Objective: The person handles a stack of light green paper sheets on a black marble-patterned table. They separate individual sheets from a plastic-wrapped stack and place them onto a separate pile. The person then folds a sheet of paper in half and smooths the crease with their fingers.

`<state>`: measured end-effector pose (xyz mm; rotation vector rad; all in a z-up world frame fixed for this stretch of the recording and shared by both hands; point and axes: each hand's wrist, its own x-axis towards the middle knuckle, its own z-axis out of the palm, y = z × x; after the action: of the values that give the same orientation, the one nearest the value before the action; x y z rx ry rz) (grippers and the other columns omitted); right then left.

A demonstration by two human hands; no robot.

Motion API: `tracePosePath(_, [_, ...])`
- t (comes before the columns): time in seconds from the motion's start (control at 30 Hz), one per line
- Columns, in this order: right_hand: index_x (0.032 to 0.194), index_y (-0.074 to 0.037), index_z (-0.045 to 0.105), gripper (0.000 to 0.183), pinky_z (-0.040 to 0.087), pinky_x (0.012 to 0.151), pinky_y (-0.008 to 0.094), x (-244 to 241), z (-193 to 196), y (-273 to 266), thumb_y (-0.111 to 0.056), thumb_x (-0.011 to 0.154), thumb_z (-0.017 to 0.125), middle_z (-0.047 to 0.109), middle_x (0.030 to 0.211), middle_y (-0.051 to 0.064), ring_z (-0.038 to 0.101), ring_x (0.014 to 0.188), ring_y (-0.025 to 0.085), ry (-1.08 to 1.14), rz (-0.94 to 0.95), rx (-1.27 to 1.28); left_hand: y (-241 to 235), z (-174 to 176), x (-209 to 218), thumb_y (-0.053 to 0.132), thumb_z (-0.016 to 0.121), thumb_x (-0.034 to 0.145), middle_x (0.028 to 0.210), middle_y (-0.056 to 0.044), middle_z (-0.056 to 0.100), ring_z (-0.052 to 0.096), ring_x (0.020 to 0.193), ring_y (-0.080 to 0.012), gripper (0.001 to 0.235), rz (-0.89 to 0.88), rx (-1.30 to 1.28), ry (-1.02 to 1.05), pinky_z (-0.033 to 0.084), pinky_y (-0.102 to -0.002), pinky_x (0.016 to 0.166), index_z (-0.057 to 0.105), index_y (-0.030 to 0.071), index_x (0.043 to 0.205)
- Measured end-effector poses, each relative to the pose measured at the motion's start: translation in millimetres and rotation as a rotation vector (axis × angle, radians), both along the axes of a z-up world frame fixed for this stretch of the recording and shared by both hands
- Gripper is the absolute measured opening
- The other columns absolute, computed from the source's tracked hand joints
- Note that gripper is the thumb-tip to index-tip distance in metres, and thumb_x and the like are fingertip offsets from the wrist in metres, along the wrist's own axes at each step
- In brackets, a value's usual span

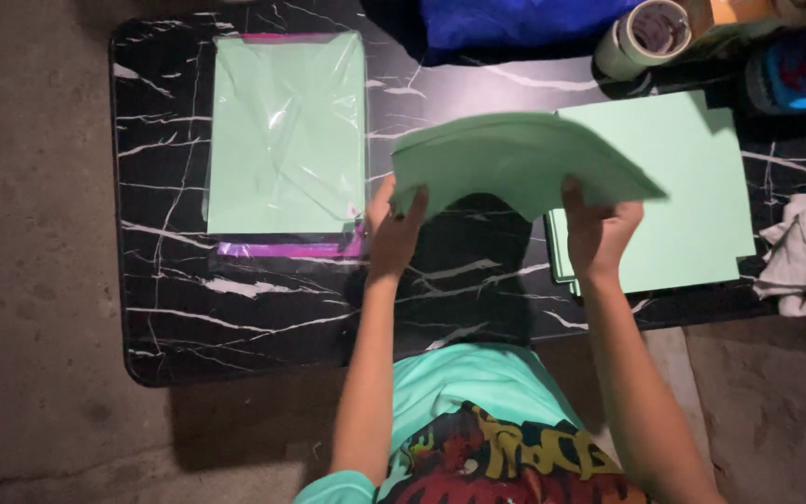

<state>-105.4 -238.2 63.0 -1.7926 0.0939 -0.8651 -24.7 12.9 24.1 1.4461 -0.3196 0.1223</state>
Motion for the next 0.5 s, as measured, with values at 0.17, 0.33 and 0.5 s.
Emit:
tracePosePath(0.17, [0.122,-0.001,0.062,0.03,0.054,0.092,0.038,14.6,-57.3,-11.2,-0.014,0.1,0.077,0.067,0.116,0.013,0.064,0.106,0.022,0.145,0.007,-0.068,-12.8,-69.9,8.7,0.028,0.067,0.101,0.11,-0.016,0.075,0.073,0.096,-0.0298,0.034,0.091,0.236,-0.064,0.058,-0.041,0.083,0.066,0.003,0.124])
tracePosePath(0.33, [0.124,0.003,0.058,0.033,0.054,0.082,0.041,16.2,-73.0,-1.8,-0.017,0.102,0.072,0.069,0.106,0.024,0.066,0.093,0.03,0.237,-0.135,-0.374,-22.1,-85.2,9.1,0.024,0.063,0.1,0.118,-0.022,0.07,0.071,0.104,-0.0399,0.041,0.095,0.365,-0.001,0.055,-0.046,0.085,0.056,0.0,0.132])
tracePosePath(0.5, [0.128,-0.001,0.059,0.025,0.05,0.068,0.043,10.8,-49.8,31.4,-0.02,0.111,0.058,0.068,0.09,0.023,0.065,0.074,0.031,0.279,-0.077,-0.265,-38.4,-87.8,3.9,0.016,0.051,0.107,0.131,-0.023,0.064,0.064,0.122,-0.0436,0.026,0.273,0.555,-0.365,0.052,-0.049,0.103,0.061,0.004,0.128])
